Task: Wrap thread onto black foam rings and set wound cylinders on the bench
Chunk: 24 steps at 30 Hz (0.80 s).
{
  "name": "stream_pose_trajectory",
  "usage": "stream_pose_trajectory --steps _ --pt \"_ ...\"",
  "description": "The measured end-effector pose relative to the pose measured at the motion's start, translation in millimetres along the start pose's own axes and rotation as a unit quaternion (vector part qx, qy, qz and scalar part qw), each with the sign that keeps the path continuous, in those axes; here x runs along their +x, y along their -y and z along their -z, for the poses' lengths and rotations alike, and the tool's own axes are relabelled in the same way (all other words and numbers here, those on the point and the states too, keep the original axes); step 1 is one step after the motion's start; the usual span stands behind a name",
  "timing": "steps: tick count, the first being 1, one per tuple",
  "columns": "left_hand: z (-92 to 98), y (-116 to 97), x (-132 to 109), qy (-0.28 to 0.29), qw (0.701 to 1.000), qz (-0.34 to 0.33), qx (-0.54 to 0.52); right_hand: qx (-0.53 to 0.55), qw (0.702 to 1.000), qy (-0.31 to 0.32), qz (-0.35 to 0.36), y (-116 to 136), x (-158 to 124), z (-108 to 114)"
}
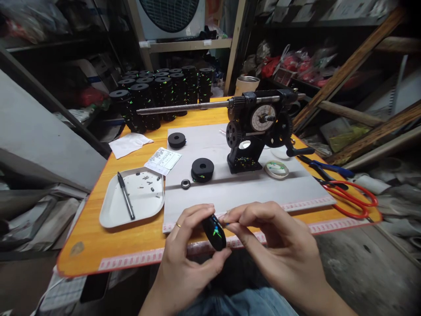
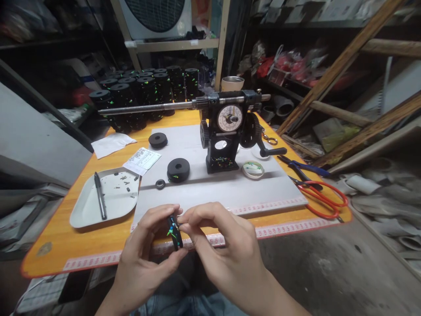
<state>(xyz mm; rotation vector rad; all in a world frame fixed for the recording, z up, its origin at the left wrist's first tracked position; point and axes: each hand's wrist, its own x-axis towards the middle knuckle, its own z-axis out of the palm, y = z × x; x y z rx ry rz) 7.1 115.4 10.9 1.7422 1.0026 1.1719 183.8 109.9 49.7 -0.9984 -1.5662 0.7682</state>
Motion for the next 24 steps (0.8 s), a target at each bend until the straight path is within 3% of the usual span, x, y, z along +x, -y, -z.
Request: stream_pose_trajectory --steps 8,13,24 --pt "-0.4 -1.9 0.9 0.003 1.0 -0.008 0.021 0.0 0.999 0.036 -0.028 -1.8 0.4 5.5" --pt "2.1 -5.3 2.1 0.027 0.999 0.022 0.03 -0.002 0.997 0.068 -0.032 1.1 3.0 10.7" --pt "5.4 -6.3 1.3 0.042 0.998 0.026 0.03 -0.022 0.996 0.081 -0.027 5.2 10.4 11.5"
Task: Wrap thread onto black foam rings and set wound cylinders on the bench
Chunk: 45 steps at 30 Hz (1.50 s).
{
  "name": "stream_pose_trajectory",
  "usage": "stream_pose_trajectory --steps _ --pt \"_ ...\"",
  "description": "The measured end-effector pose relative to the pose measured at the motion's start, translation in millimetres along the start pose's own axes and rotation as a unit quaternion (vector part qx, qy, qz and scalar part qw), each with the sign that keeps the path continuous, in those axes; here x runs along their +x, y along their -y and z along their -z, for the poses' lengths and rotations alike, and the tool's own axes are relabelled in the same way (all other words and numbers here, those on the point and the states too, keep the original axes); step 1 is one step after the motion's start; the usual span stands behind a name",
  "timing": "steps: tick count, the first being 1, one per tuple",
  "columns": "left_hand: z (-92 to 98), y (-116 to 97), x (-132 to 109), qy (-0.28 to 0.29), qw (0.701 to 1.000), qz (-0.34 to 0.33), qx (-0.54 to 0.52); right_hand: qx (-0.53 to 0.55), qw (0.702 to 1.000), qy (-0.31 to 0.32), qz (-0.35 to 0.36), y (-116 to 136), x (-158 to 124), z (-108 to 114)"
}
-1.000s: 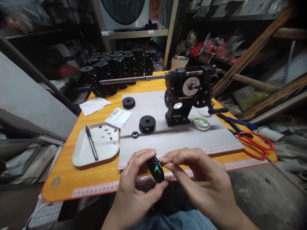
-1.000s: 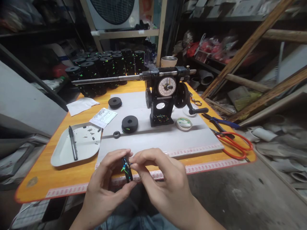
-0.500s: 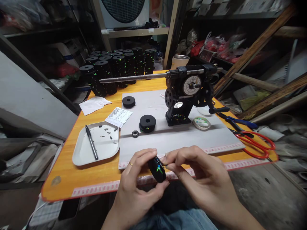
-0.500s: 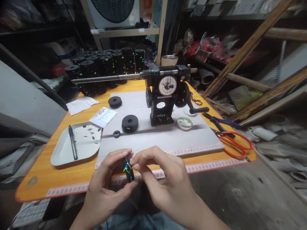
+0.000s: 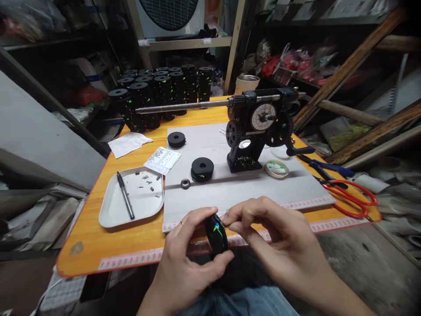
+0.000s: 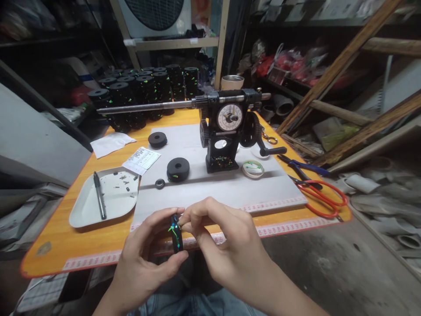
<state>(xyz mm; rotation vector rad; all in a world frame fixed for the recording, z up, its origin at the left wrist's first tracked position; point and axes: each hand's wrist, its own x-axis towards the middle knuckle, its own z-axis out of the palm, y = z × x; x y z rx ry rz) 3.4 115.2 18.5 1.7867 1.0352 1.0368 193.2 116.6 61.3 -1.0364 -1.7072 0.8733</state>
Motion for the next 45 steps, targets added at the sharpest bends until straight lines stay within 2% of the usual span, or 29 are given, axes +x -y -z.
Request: stream_pose_trajectory --steps 7,14,18,27,32,39,45 --pt "-1.2 0.9 0.2 -0.017 1.0 0.021 -0.01 -0.018 1.0 0.0 0.0 0.8 -1.1 1.2" --pt "-1.9 3.2 0.4 -0.013 1.0 0.017 0.0 -0.13 0.99 0.039 0.046 5.2 3.0 7.8" --pt "-3.1 3.5 0.6 -0.016 1.0 0.018 0.001 -0.16 0.983 0.042 0.079 6.8 2.6 6.9" --pt "-3.6 2.4 -0.9 -0.022 0.999 0.024 -0.003 -0.182 0.971 0.019 0.154 3.6 0.9 2.3" --pt "-7.5 5.7 -0.2 -0.057 0.998 0.028 -0.031 -0.18 0.974 -0.045 0.133 -0.5 -6.1 -6.6" --pt "-12.2 9.7 -0.3 -0.098 0.994 -0.019 0.036 -0.227 0.955 -0.109 0.156 -1.0 -13.3 -21.5" --pt "-14.1 6.4 3.0 -0.111 0.992 -0.028 0.052 -0.294 0.934 -0.096 0.181 0.5 -13.3 -21.2"
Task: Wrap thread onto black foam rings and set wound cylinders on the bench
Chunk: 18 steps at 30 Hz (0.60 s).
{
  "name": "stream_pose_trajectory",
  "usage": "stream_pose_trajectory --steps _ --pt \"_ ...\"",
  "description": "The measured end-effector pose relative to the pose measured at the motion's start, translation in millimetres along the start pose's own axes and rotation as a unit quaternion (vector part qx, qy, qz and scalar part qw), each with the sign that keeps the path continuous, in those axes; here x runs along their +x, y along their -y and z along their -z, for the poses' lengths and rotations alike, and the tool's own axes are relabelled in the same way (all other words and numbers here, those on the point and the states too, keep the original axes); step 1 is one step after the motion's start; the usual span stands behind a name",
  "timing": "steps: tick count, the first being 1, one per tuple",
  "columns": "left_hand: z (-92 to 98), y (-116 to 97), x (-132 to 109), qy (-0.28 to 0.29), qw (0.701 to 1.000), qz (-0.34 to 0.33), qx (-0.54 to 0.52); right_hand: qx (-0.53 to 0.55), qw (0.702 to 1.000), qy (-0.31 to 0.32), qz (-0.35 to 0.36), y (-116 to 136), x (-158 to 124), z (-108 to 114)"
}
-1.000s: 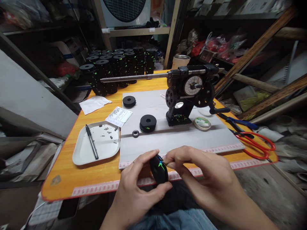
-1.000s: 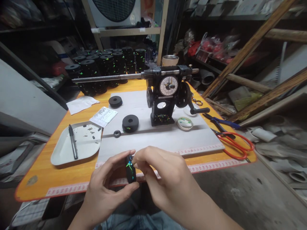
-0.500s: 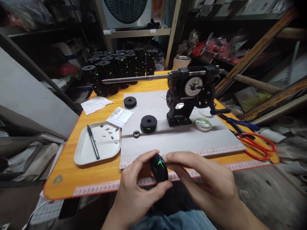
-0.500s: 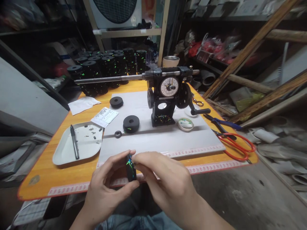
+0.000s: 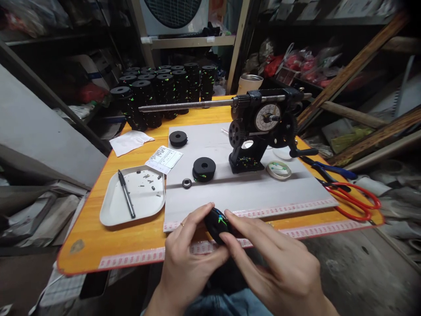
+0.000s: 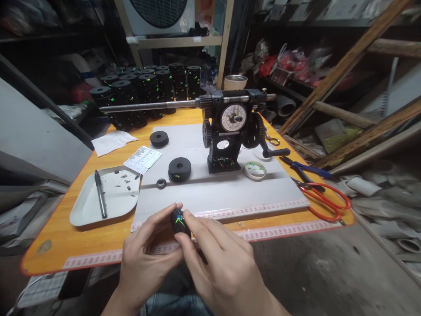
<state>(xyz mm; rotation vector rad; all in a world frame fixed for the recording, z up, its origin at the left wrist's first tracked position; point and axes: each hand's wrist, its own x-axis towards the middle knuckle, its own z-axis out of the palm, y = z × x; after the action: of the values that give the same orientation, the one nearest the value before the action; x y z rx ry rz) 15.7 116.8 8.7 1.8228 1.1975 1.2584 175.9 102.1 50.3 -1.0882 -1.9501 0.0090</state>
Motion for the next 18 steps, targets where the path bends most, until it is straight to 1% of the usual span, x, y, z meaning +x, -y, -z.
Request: stream_pose_trajectory --steps 5,10,12,14,16,18 --pt "-0.4 0.5 -0.7 -0.005 1.0 0.008 0.003 -0.035 0.999 -0.002 0.02 1.4 1.3 -1.9" --pt "-1.1 1.8 0.3 -0.007 0.999 -0.023 0.022 -0.075 0.997 0.017 0.033 1.2 -2.9 0.0" --pt "-1.5 2.2 0.0 0.001 1.0 -0.02 0.012 -0.052 0.998 0.033 0.017 -1.3 -8.0 1.7" --pt "-0.6 2.8 -2.1 0.007 1.0 0.003 -0.01 -0.005 0.999 0.038 -0.017 -6.2 -14.7 3.8" --pt "3.1 3.8 -5.5 0.005 0.999 0.029 -0.027 0.016 0.998 0.015 -0.05 -14.4 -21.3 6.4" --pt "10.7 4.6 -7.7 -0.011 0.999 0.034 -0.019 -0.004 0.997 -0.021 -0.068 -26.6 -26.4 9.5"
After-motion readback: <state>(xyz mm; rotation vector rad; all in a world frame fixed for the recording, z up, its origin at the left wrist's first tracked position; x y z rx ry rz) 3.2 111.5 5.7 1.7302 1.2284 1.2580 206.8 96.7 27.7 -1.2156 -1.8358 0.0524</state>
